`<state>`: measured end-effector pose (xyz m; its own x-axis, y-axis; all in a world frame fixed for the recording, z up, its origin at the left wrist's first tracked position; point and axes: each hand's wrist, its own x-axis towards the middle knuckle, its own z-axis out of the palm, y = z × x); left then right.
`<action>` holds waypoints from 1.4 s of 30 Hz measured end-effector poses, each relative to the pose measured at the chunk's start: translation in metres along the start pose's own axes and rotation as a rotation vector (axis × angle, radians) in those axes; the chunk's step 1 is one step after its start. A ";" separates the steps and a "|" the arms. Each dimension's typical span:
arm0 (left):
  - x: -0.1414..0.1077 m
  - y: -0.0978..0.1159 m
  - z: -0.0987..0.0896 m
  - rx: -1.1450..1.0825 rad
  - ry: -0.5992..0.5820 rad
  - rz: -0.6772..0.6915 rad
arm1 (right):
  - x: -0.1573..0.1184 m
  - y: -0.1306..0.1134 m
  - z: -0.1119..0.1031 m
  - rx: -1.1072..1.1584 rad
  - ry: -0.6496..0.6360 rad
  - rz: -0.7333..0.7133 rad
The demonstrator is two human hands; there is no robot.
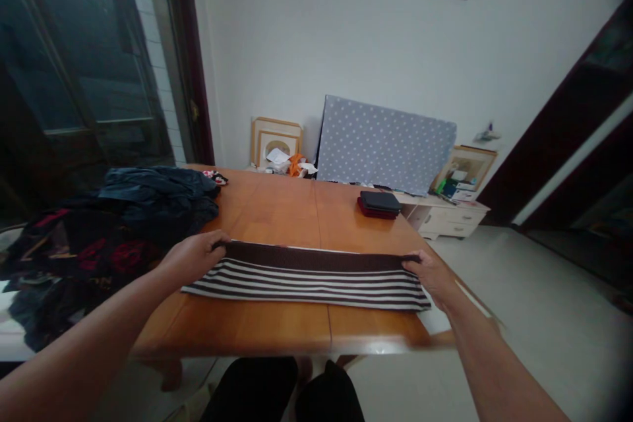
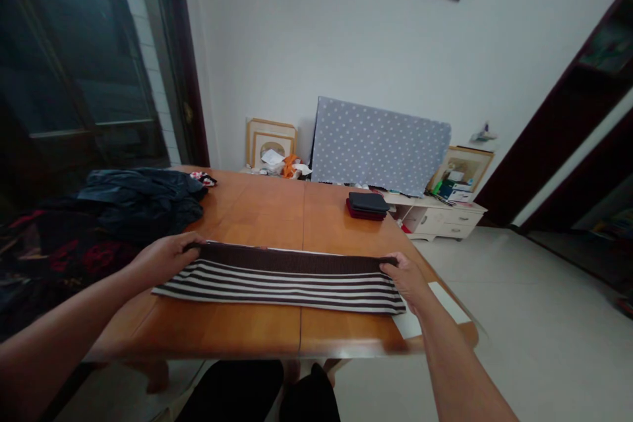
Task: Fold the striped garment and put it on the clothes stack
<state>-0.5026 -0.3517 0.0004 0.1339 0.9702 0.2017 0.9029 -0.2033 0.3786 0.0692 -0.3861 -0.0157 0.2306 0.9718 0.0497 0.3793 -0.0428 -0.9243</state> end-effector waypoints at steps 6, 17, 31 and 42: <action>0.017 -0.020 0.031 0.001 -0.025 -0.006 | 0.005 0.029 0.014 -0.150 0.059 -0.037; 0.009 -0.021 0.033 0.023 0.088 -0.149 | 0.011 0.050 0.007 -0.039 0.167 0.043; 0.007 0.006 0.026 0.316 0.170 -0.131 | 0.026 0.064 0.001 -0.382 0.181 -0.050; 0.031 0.130 0.077 0.117 -0.087 0.391 | 0.025 0.061 0.002 -0.483 0.217 -0.087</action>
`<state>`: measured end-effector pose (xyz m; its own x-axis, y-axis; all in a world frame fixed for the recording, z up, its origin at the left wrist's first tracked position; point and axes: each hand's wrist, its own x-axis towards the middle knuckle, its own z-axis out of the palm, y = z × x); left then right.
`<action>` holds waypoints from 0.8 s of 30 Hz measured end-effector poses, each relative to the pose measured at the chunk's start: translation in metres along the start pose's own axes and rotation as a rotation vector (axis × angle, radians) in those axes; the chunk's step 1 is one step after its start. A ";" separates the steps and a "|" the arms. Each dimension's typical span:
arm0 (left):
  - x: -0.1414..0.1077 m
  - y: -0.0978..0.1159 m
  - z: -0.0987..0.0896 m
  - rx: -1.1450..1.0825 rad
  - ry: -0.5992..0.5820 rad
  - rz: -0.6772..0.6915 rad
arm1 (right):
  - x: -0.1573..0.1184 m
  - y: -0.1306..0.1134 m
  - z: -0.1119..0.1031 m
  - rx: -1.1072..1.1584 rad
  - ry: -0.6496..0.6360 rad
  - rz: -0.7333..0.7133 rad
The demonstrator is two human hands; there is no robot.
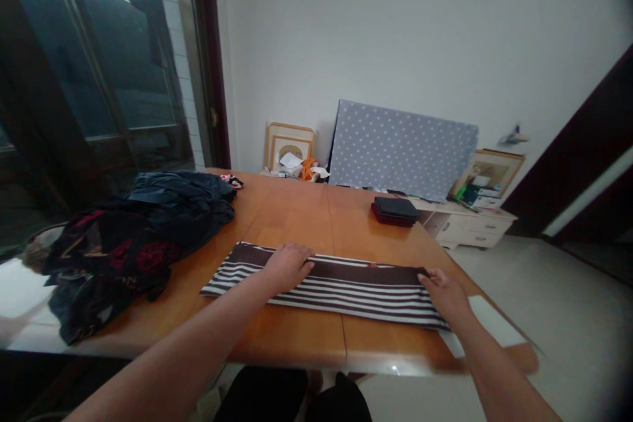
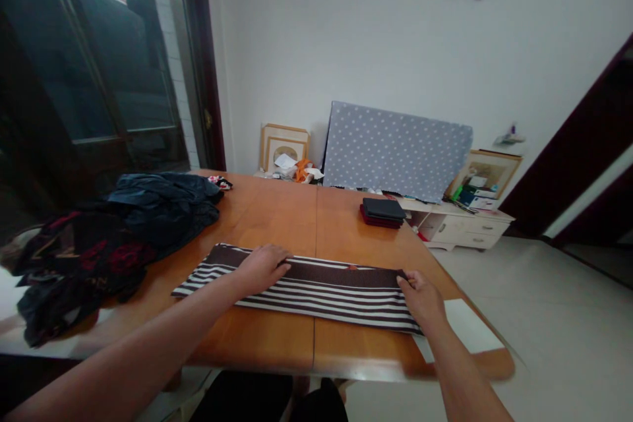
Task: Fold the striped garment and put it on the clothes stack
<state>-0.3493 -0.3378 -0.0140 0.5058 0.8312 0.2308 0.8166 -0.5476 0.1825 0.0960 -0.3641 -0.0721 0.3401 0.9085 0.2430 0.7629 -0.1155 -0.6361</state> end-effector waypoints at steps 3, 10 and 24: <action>0.013 0.012 0.010 0.051 -0.030 -0.034 | -0.003 -0.003 -0.001 0.008 -0.006 -0.019; 0.023 0.016 0.007 0.097 -0.044 -0.040 | -0.004 0.003 0.003 -0.050 0.042 -0.030; 0.028 0.023 0.017 0.065 0.057 -0.147 | -0.007 0.001 0.005 -0.043 0.038 -0.025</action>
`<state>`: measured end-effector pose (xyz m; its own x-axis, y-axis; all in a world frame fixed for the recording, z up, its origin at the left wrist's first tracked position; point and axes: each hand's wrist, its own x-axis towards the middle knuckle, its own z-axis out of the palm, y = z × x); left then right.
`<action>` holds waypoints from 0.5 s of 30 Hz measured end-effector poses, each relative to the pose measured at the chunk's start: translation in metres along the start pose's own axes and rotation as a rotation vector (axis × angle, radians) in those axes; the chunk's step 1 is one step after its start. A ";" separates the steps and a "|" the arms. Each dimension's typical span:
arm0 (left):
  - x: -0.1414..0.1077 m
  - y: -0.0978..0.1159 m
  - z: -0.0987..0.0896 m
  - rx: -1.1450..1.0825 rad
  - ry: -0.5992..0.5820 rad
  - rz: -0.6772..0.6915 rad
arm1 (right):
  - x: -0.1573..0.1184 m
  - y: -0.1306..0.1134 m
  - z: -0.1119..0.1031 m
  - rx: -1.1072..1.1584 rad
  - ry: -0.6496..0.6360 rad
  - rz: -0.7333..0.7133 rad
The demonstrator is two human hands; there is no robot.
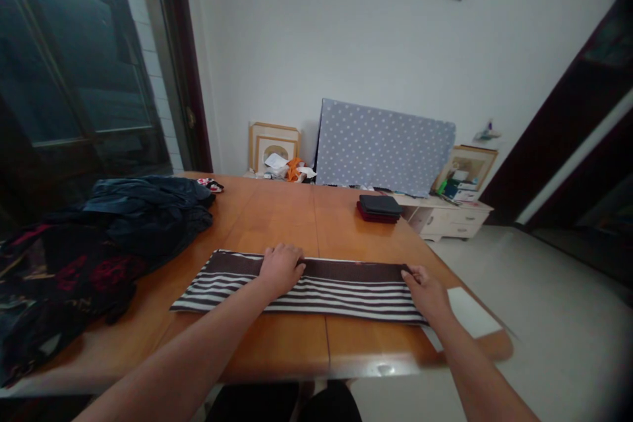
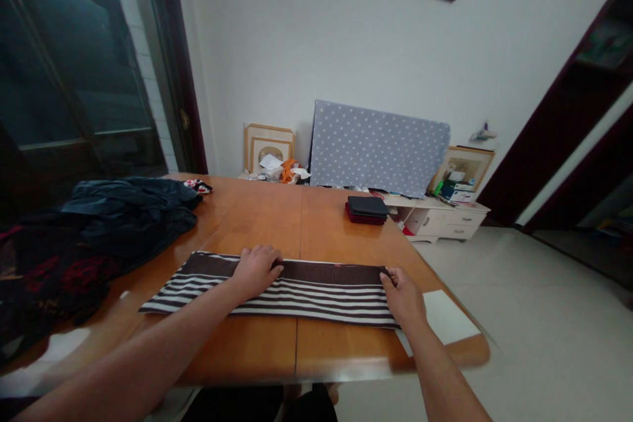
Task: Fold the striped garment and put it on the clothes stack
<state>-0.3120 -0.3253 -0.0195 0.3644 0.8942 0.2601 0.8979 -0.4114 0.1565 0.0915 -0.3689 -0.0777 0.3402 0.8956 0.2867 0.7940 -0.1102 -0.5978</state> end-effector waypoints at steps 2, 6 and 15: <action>-0.002 0.005 -0.001 -0.007 0.024 0.043 | -0.001 -0.002 0.000 -0.005 0.000 -0.001; -0.007 0.014 -0.001 -0.108 -0.041 0.268 | -0.002 -0.006 -0.001 -0.043 0.017 0.002; -0.018 0.007 0.028 -0.122 -0.130 0.353 | -0.007 -0.017 -0.010 -0.313 -0.033 0.146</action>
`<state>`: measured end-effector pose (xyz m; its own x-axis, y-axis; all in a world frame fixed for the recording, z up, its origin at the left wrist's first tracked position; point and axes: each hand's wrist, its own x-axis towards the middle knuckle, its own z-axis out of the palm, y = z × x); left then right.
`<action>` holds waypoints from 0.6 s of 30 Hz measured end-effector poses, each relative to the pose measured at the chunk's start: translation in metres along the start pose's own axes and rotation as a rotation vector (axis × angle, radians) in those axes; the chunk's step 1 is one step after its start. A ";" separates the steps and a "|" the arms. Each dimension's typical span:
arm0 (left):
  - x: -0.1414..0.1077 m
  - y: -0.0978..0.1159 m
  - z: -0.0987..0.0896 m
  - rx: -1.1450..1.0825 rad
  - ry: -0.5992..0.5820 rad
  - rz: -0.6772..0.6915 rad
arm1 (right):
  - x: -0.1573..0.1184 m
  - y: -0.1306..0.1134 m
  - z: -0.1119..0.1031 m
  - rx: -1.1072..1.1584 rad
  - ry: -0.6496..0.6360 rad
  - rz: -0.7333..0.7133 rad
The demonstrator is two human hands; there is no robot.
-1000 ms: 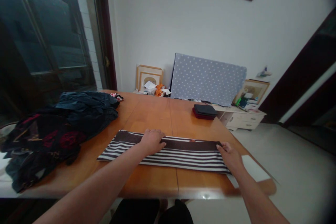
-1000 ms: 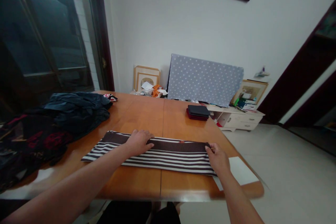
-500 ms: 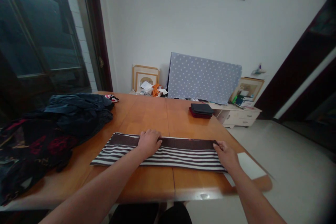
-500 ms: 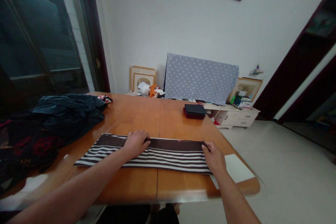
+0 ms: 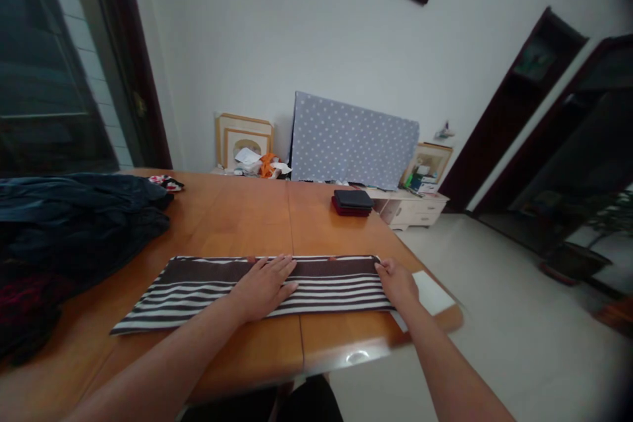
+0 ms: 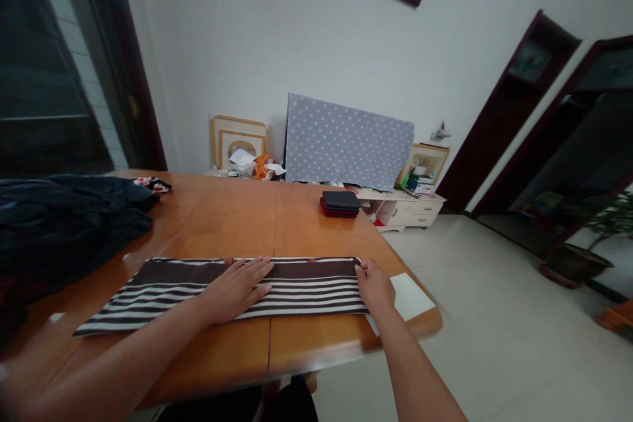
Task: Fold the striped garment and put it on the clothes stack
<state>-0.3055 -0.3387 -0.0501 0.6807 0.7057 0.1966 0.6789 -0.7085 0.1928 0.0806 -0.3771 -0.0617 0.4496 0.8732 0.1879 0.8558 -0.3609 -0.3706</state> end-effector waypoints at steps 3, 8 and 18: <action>0.001 -0.001 0.001 0.016 0.008 -0.001 | 0.000 -0.001 -0.010 -0.002 0.022 0.034; 0.001 0.002 -0.001 0.019 0.007 -0.006 | -0.011 -0.015 -0.027 0.017 0.240 -0.043; -0.005 0.008 -0.007 0.012 -0.017 -0.019 | -0.034 -0.032 0.024 -0.140 -0.125 -0.402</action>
<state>-0.3051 -0.3483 -0.0431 0.6718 0.7193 0.1768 0.6951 -0.6947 0.1851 0.0323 -0.3876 -0.0778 0.0466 0.9830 0.1777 0.9867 -0.0176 -0.1616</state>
